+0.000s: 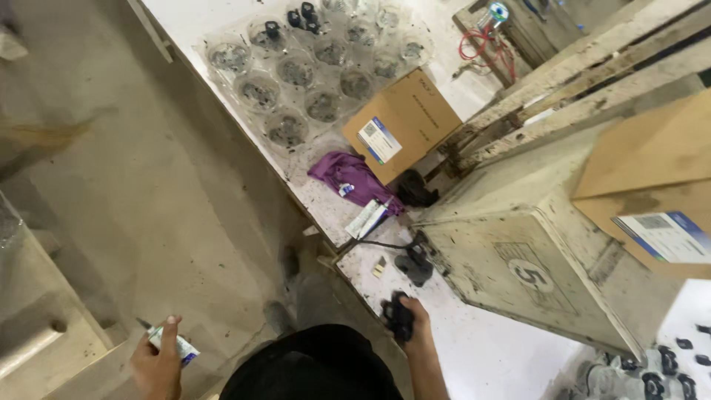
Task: The person picks black rotor-like components from blister trays, squeezes silicone sealant from a tube onto each component by hand, and places the treated components back into the trays, working through them one at a time.
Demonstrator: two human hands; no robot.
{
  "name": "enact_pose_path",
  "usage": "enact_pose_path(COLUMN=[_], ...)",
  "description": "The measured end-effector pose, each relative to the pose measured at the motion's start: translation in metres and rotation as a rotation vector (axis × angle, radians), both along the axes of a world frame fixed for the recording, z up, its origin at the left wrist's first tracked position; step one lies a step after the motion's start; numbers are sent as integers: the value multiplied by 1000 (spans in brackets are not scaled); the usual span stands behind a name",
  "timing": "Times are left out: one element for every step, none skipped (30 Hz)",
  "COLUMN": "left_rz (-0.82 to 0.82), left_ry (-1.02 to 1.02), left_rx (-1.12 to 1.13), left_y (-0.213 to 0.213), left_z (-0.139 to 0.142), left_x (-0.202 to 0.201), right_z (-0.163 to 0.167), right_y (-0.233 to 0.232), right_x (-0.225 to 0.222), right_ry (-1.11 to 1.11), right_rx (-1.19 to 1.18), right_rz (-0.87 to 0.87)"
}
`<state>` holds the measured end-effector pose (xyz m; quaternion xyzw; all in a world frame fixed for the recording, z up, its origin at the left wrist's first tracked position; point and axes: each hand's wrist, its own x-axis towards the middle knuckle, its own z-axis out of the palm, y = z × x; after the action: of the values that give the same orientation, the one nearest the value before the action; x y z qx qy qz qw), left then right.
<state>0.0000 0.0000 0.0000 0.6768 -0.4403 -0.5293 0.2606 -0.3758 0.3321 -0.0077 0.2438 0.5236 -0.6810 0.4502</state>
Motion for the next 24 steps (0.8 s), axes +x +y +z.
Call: enact_pose_path(left_rz=[-3, -8, -17, -28, -40, -60, -76, -90, -60, -36, -16, -32, -45, -53, -58, -66, -75, -74, -78, -84, -108, -133, -161, -210], left_ry=[50, 101, 114, 127, 143, 104, 64, 16, 20, 29, 52, 65, 72, 79, 96, 111, 123, 125, 126, 125, 105, 84, 66, 67], left_rx=[39, 77, 67, 56, 44, 42, 41, 52, 61, 65, 56, 58, 73, 89, 71, 51, 33, 50, 64, 80, 79, 78, 77, 62], left_y=[-12, -26, -41, -57, -74, -92, -110, -123, -129, -141, -162, -185, -196, -203, -215, -229, -240, -252, -265, -280, -293, -305, -320, -337], left_z=[-2, -3, -5, -7, -10, -12, -13, -12, -8, -5, -6, -6, -4, -2, -3, -4, -3, -4, -6, -6, -7, -8, -9, -9], left_x=[-7, -15, -25, -36, -47, -59, -69, -77, -81, -89, -103, -115, -120, -125, -133, -141, -147, -156, -166, -175, -185, -197, -210, -224], right_z=[-1, 0, 1, 2, 3, 7, 10, 12, 14, 15, 17, 18, 15, 12, 10, 9, 6, 4, 3, 0, -3, -4, -4, -3], right_y=[-50, -98, -150, -203, -256, -304, -351, -397, -433, -465, -502, -539, -558, -571, -588, -602, -607, -612, -616, -617, -612, -607, -601, -597], right_x=[-16, -32, -52, -73, -95, -119, -142, -165, -182, -199, -221, -236, -243, -248, -256, -261, -263, -265, -268, -269, -268, -268, -270, -275], right_ry=[2, 111, 221, 299, 365, 383, 417, 451, 475, 513, 566, 739, 903, 930, 962, 990, 1083, 1176, 1267, 1255, 1244, 1232, 1227, 1223], right_rx=[57, -160, -270, -277, -207, -155, -227, -228, -221, -121, -27, 18, 74, 182, 285, 388, 481, 574, 668, 685, 701, 719, 702, 685], right_rz=[51, 219, 320, 360, 401, 454, 489, 488, 484, 541, 592, 609, 632, 670, 704, 734, 788, 838, 884, 857, 828, 798, 735, 671])
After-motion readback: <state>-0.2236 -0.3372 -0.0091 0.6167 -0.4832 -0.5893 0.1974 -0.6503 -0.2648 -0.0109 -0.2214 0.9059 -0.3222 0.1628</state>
